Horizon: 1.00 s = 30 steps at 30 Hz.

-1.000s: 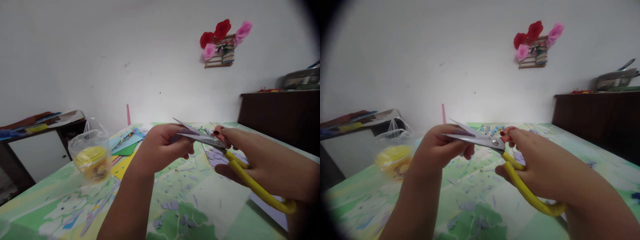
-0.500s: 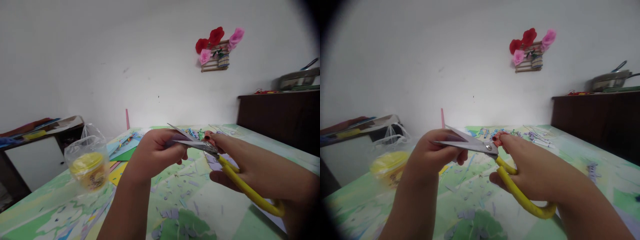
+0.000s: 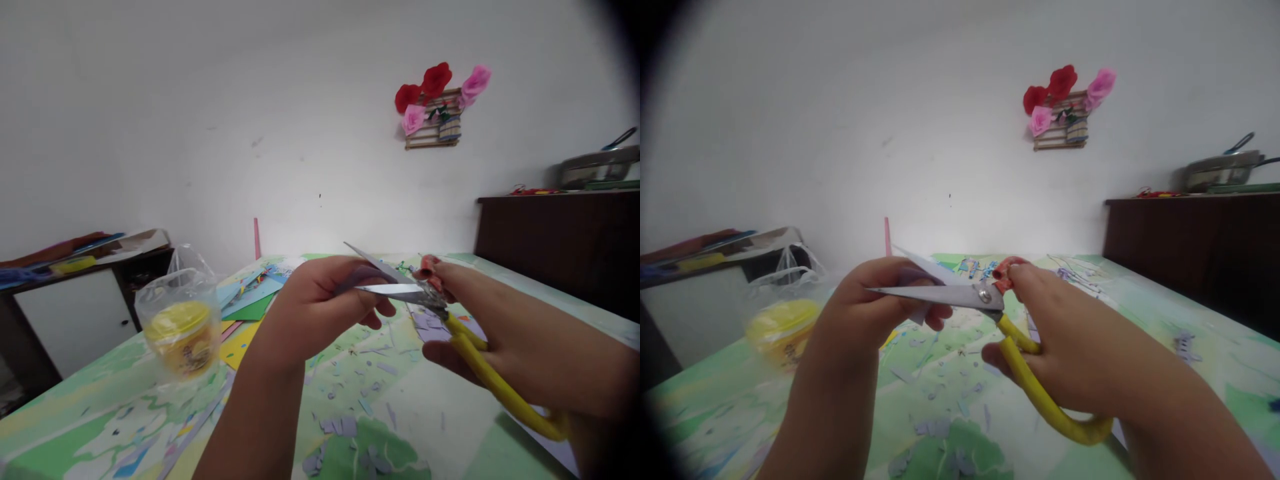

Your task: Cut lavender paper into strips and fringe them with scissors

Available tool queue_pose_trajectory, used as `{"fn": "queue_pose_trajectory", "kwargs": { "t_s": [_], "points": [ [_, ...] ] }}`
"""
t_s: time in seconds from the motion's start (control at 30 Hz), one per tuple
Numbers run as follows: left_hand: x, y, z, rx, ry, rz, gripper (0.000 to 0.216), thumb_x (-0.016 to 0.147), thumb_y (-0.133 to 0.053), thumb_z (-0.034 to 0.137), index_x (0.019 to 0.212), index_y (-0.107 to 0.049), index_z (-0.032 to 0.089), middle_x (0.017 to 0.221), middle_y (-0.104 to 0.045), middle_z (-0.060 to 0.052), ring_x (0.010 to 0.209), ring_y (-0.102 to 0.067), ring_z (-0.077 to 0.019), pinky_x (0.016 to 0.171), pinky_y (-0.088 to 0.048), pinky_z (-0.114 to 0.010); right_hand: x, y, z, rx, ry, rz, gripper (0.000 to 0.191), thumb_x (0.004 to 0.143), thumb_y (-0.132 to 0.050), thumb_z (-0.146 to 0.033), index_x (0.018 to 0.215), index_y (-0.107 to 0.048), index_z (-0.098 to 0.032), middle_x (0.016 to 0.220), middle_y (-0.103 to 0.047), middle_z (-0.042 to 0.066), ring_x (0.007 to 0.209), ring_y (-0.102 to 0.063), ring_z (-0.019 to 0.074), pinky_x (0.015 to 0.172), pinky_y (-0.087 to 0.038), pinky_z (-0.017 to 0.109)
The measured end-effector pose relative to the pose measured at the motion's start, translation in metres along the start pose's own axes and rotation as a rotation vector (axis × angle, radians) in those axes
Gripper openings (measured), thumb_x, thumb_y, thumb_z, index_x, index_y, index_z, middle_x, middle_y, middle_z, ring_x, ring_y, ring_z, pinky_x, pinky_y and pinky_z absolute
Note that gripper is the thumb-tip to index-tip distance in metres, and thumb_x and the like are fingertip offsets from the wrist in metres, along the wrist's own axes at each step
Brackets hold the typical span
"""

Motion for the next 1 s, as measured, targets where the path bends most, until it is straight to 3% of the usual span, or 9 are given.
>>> {"fn": "queue_pose_trajectory", "kwargs": {
  "t_s": [0.13, 0.27, 0.43, 0.6, 0.77, 1.0],
  "points": [
    [0.002, -0.002, 0.001, 0.033, -0.027, 0.008, 0.023, 0.066, -0.052, 0.002, 0.073, -0.068, 0.018, 0.062, -0.067, 0.004, 0.056, -0.061, -0.0079, 0.048, -0.045, -0.014, 0.001, 0.005, 0.0, -0.074, -0.012, -0.018, 0.048, 0.071, -0.06, -0.053, 0.105, -0.047, -0.023, 0.103, -0.057, 0.01, 0.089, -0.056, 0.0302, 0.073, -0.048, 0.043],
    [0.002, -0.004, 0.006, 0.168, -0.097, -0.013, 0.029, 0.065, -0.053, -0.004, 0.07, -0.07, 0.019, 0.059, -0.064, 0.007, 0.052, -0.053, -0.0024, 0.048, -0.04, -0.01, -0.001, 0.003, -0.002, -0.079, -0.021, -0.056, 0.047, 0.073, -0.058, -0.056, 0.107, -0.046, -0.024, 0.103, -0.056, 0.008, 0.088, -0.056, 0.0285, 0.071, -0.049, 0.043],
    [0.0, -0.003, 0.006, 0.216, -0.16, 0.008, 0.034, 0.066, -0.054, -0.007, 0.075, -0.071, 0.021, 0.066, -0.067, 0.008, 0.059, -0.057, -0.0026, 0.052, -0.042, -0.009, 0.0, 0.006, -0.005, -0.077, 0.037, 0.036, 0.048, 0.072, -0.06, -0.054, 0.106, -0.047, -0.023, 0.111, -0.053, 0.009, 0.097, -0.054, 0.0306, 0.079, -0.047, 0.045],
    [-0.004, -0.008, 0.007, 0.001, -0.324, -0.001, 0.02, 0.079, -0.055, 0.006, 0.084, -0.068, 0.02, 0.075, -0.068, 0.003, 0.066, -0.067, -0.0097, 0.057, -0.053, -0.016, 0.001, 0.006, 0.002, -0.088, 0.026, 0.042, 0.051, 0.073, -0.059, -0.053, 0.111, -0.044, -0.022, 0.108, -0.054, 0.01, 0.095, -0.054, 0.0295, 0.078, -0.048, 0.046],
    [-0.001, -0.009, 0.003, -0.016, -0.307, 0.005, 0.021, 0.076, -0.056, 0.003, 0.081, -0.068, 0.019, 0.073, -0.066, 0.002, 0.061, -0.065, -0.0075, 0.056, -0.054, -0.015, -0.001, 0.009, 0.009, -0.172, 0.12, 0.172, 0.057, 0.074, -0.058, -0.055, 0.119, -0.041, -0.024, 0.122, -0.049, 0.011, 0.111, -0.049, 0.0313, 0.091, -0.043, 0.049],
    [0.003, -0.011, 0.001, 0.052, -0.251, -0.006, 0.022, 0.073, -0.055, 0.001, 0.078, -0.068, 0.017, 0.07, -0.067, 0.002, 0.058, -0.062, -0.0069, 0.053, -0.052, -0.016, 0.002, 0.003, 0.012, -0.07, 0.027, 0.06, 0.059, 0.071, -0.06, -0.059, 0.117, -0.047, -0.025, 0.121, -0.053, 0.01, 0.107, -0.052, 0.031, 0.085, -0.048, 0.046]
  ]
}}
Point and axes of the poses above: each hand's wrist, its own x-axis towards the middle knuckle, its own y-axis out of the back of the hand, z = x × y, the point moved 6 cm from there along x, towards the middle knuckle
